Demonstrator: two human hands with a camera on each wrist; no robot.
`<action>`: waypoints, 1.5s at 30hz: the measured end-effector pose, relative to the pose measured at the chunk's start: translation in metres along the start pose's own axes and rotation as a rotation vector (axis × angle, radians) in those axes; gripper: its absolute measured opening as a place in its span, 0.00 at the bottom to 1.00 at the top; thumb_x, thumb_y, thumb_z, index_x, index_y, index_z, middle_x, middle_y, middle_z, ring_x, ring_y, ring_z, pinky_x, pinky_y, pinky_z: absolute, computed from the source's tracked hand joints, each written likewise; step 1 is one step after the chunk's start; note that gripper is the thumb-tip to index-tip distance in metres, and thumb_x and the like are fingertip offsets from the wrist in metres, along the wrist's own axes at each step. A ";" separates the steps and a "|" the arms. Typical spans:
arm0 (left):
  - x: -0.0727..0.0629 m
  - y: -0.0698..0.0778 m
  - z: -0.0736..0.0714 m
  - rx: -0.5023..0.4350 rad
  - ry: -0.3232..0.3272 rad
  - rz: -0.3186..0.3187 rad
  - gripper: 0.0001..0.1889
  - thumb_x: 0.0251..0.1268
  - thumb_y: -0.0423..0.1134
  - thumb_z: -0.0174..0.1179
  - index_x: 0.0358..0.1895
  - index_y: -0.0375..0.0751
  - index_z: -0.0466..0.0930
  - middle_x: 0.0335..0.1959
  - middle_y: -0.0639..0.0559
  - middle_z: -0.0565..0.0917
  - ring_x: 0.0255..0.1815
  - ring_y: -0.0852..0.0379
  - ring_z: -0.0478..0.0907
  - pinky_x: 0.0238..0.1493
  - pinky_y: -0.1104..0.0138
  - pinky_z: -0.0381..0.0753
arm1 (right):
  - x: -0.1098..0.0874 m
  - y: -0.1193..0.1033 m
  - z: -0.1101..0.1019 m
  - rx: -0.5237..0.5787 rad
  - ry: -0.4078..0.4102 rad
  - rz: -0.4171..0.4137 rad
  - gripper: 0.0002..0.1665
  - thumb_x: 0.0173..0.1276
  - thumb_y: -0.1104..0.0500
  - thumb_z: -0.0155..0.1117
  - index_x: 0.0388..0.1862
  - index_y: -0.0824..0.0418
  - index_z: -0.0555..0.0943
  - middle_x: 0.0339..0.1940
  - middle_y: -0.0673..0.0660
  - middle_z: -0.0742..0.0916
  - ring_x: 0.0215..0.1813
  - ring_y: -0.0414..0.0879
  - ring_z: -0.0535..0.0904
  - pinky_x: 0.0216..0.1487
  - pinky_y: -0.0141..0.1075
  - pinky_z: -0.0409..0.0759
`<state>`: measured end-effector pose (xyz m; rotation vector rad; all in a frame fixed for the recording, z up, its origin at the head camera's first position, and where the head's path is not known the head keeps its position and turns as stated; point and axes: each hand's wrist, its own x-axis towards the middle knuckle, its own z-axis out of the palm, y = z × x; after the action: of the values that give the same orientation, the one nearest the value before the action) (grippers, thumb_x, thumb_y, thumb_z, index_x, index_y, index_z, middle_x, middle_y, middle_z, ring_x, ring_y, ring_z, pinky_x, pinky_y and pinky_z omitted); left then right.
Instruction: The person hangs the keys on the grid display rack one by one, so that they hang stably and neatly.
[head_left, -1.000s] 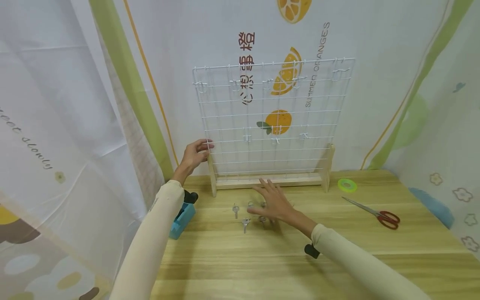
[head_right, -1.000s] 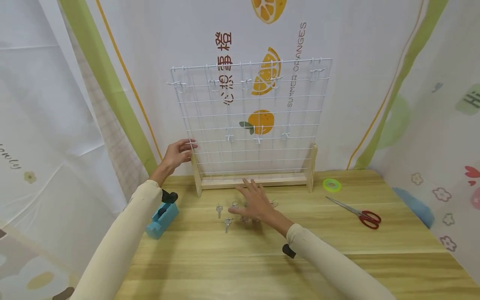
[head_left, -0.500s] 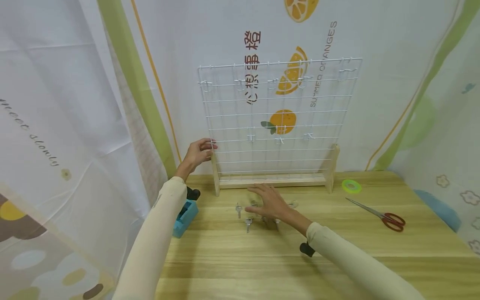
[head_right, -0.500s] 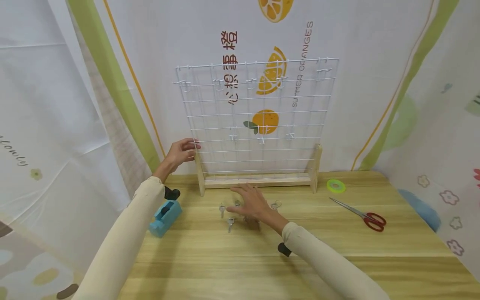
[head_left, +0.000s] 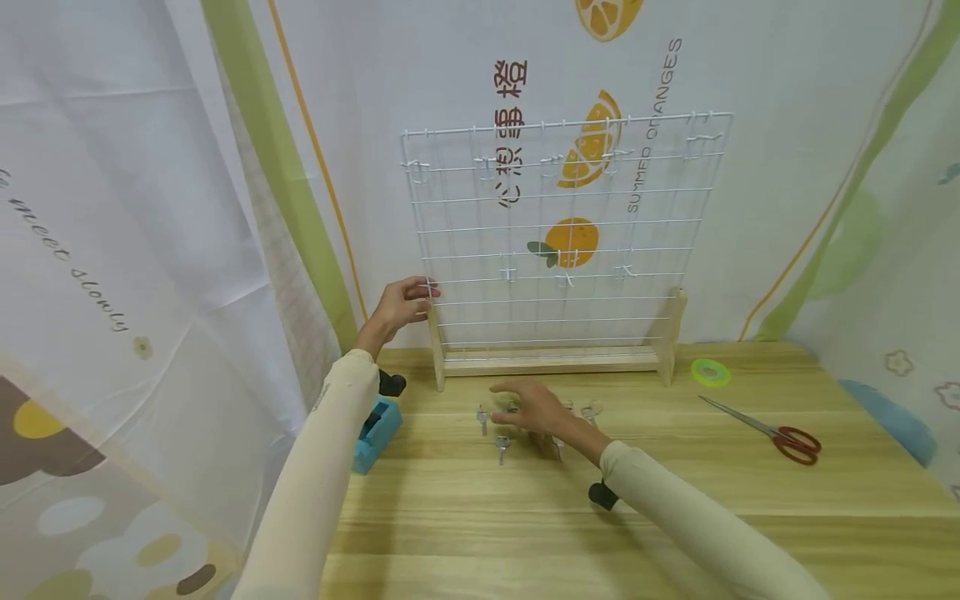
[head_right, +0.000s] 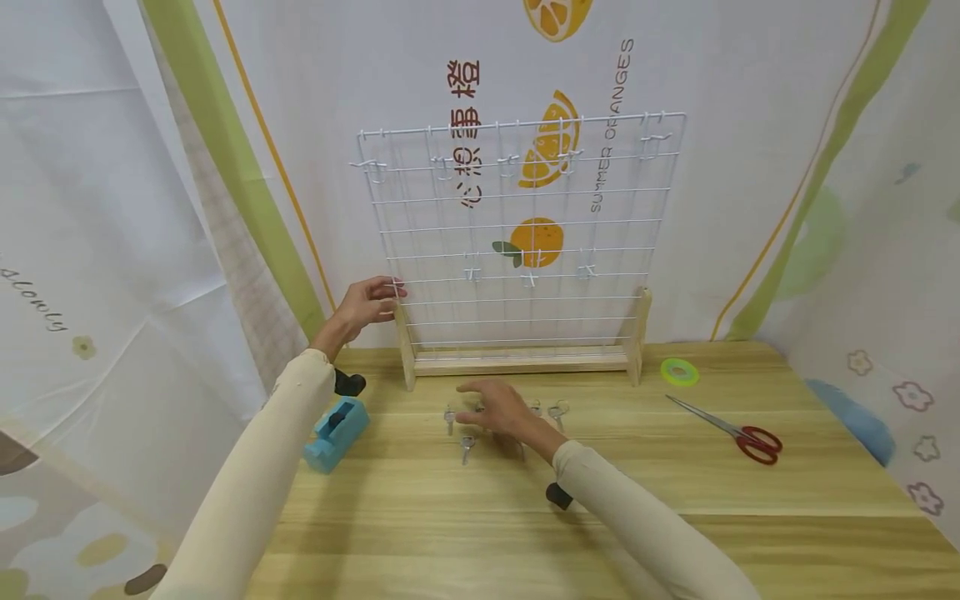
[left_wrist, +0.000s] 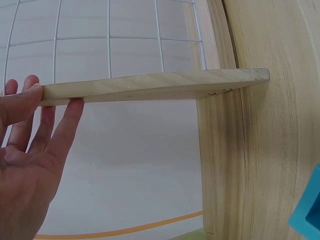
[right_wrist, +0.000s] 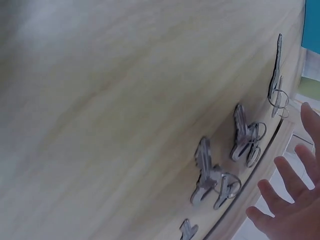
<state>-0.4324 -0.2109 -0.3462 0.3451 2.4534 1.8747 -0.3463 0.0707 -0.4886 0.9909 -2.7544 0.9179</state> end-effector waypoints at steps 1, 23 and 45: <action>0.000 0.000 0.001 -0.007 0.000 -0.004 0.25 0.74 0.19 0.54 0.72 0.31 0.73 0.67 0.32 0.78 0.69 0.38 0.75 0.66 0.46 0.80 | 0.001 0.000 0.001 0.005 -0.014 0.006 0.32 0.68 0.51 0.77 0.66 0.64 0.82 0.30 0.55 0.87 0.31 0.45 0.80 0.49 0.45 0.87; 0.000 0.000 0.005 -0.022 0.014 -0.020 0.24 0.75 0.20 0.55 0.72 0.31 0.74 0.67 0.33 0.79 0.69 0.39 0.76 0.66 0.46 0.79 | 0.019 -0.009 0.017 0.039 -0.055 0.079 0.18 0.67 0.57 0.77 0.54 0.61 0.88 0.46 0.55 0.92 0.48 0.50 0.89 0.50 0.44 0.89; -0.004 0.001 0.001 -0.008 0.026 -0.034 0.25 0.75 0.21 0.56 0.73 0.32 0.73 0.68 0.35 0.79 0.69 0.40 0.76 0.65 0.49 0.81 | 0.016 -0.009 0.009 0.052 0.014 -0.016 0.08 0.68 0.64 0.74 0.45 0.62 0.91 0.38 0.54 0.93 0.40 0.47 0.89 0.43 0.40 0.89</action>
<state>-0.4286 -0.2103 -0.3462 0.2789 2.4505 1.8871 -0.3522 0.0509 -0.4870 1.0081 -2.7202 0.9957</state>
